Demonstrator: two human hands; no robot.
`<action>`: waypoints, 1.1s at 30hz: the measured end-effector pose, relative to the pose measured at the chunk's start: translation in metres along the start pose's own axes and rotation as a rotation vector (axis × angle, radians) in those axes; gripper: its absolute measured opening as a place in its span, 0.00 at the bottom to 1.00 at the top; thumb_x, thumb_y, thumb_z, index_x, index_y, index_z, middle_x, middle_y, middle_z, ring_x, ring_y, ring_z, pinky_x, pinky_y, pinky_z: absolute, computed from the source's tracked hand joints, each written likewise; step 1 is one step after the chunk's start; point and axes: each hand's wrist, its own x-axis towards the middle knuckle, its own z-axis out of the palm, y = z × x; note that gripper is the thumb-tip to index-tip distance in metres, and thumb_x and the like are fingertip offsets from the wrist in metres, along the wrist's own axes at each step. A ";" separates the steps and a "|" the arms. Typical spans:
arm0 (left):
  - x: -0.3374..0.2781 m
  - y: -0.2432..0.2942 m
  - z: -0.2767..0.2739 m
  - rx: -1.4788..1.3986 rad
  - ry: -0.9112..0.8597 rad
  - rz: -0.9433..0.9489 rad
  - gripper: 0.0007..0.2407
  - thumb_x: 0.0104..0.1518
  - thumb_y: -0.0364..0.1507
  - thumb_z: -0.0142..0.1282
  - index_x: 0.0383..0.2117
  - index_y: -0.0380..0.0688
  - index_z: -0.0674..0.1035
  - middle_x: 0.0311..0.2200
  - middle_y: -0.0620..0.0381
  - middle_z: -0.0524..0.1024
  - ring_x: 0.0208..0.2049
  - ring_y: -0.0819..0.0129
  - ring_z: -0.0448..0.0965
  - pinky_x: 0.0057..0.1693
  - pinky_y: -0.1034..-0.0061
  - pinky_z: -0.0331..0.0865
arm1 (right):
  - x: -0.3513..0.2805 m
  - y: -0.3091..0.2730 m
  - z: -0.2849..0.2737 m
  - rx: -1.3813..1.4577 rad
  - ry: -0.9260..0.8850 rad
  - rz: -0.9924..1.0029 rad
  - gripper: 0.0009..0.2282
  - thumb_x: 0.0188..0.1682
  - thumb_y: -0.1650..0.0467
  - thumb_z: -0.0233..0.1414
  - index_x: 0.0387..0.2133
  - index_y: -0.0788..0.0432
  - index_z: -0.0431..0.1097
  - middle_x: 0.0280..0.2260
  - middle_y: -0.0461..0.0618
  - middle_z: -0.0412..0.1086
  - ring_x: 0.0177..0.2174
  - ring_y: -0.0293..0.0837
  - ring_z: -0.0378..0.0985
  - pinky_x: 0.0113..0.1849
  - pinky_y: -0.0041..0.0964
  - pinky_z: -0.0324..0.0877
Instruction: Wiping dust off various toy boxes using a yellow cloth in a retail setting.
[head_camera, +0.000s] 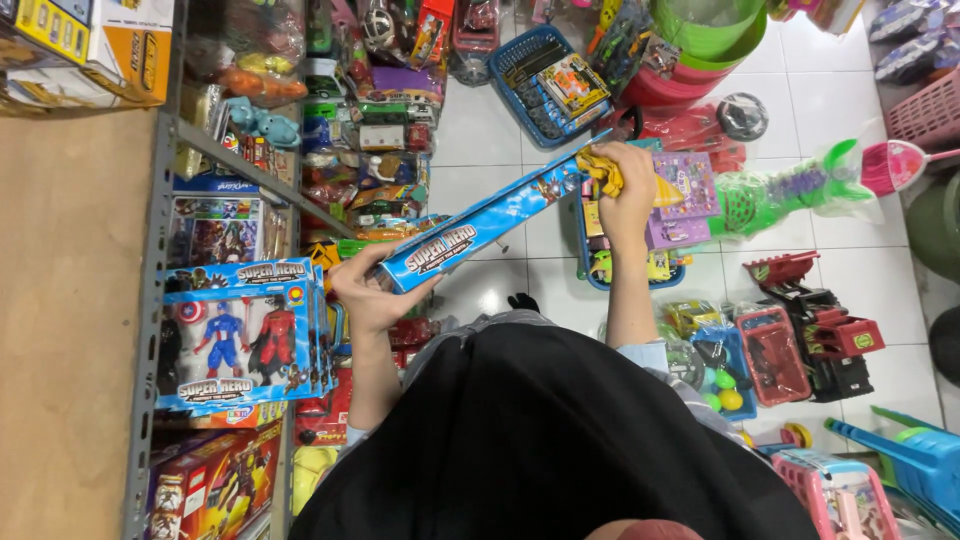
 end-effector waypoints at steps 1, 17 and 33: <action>0.002 0.002 0.006 0.032 0.010 0.018 0.21 0.40 0.27 0.78 0.39 0.31 0.81 0.38 0.47 0.84 0.40 0.69 0.86 0.49 0.76 0.79 | 0.001 0.002 -0.002 -0.005 0.000 -0.005 0.18 0.35 0.85 0.52 0.40 0.61 0.74 0.42 0.54 0.76 0.47 0.56 0.75 0.51 0.46 0.69; 0.011 0.005 0.103 0.253 0.051 0.016 0.19 0.39 0.27 0.73 0.41 0.40 0.84 0.34 0.54 0.85 0.33 0.70 0.87 0.43 0.79 0.78 | 0.013 -0.068 0.011 0.351 0.001 -0.649 0.08 0.46 0.70 0.61 0.36 0.59 0.79 0.40 0.49 0.78 0.43 0.50 0.78 0.48 0.46 0.74; 0.005 0.001 0.082 0.029 0.057 -0.035 0.20 0.40 0.29 0.79 0.36 0.31 0.81 0.34 0.50 0.83 0.36 0.71 0.85 0.46 0.78 0.79 | 0.034 0.001 -0.020 0.157 0.157 -0.215 0.08 0.45 0.78 0.56 0.37 0.61 0.75 0.41 0.54 0.77 0.46 0.55 0.78 0.51 0.47 0.72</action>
